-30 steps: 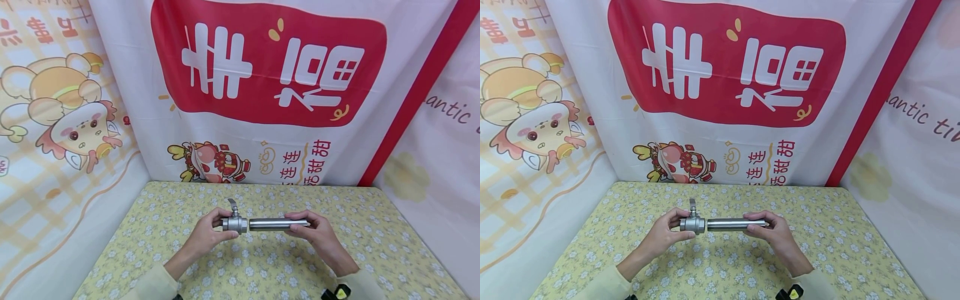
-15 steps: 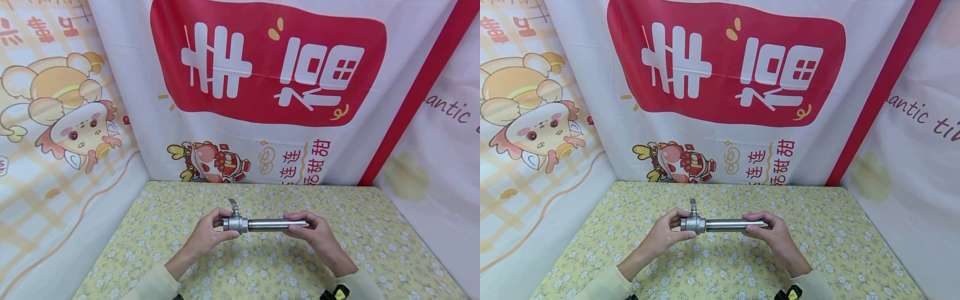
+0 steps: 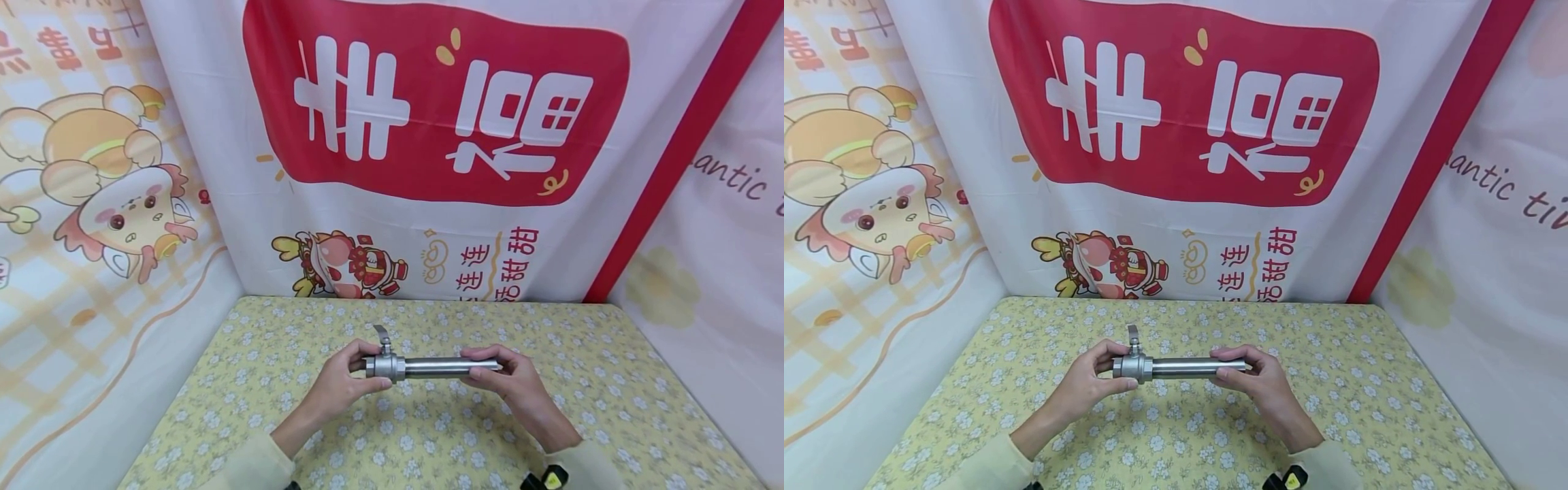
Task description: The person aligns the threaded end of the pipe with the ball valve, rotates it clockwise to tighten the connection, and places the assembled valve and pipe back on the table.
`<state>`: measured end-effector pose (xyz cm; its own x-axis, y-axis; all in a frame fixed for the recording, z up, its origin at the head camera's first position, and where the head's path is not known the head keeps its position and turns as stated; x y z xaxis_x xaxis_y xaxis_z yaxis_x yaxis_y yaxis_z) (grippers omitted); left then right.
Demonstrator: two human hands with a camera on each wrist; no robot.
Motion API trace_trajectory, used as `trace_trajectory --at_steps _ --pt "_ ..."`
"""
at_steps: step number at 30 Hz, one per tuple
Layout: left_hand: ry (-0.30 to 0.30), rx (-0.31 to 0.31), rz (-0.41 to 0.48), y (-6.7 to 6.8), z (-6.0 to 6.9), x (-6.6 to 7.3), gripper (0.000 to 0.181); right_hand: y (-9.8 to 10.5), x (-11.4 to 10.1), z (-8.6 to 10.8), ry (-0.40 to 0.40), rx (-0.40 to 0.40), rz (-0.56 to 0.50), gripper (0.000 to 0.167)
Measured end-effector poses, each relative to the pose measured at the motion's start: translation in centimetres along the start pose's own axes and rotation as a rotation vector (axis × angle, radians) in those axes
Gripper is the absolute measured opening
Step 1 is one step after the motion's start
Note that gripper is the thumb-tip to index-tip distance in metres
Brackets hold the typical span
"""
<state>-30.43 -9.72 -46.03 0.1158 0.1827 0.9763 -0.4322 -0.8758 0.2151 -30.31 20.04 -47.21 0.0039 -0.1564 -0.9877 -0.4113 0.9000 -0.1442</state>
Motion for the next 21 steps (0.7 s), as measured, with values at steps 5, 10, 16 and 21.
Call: trace_trajectory --at_steps 5,10,16,21 --pt "0.002 0.006 0.001 0.11 -0.03 0.02 0.055 0.03 0.01 -0.12 -0.014 0.022 0.003 0.033" --pt "0.001 0.014 -0.003 0.15 -0.04 -0.04 0.055 0.11 0.0 -0.22 -0.013 0.032 0.01 0.032" --pt "-0.004 0.024 -0.003 0.17 0.09 -0.15 0.055 0.0 0.04 -0.3 -0.02 0.021 0.004 0.038" --pt "-0.004 0.031 -0.003 0.17 0.18 -0.22 0.056 -0.07 0.26 -0.4 -0.049 0.023 -0.001 0.039"
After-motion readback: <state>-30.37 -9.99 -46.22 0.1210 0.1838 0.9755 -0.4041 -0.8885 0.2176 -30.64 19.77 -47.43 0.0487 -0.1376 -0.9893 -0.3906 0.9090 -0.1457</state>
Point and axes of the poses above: each hand's wrist, its own z-axis away from the middle knuckle, its own y-axis out of the back of the hand, x = y × z, the point moved 9 cm from there along -z, towards the middle knuckle, and after that the axes turned 10 degrees about -x, right-handed, at the moved point
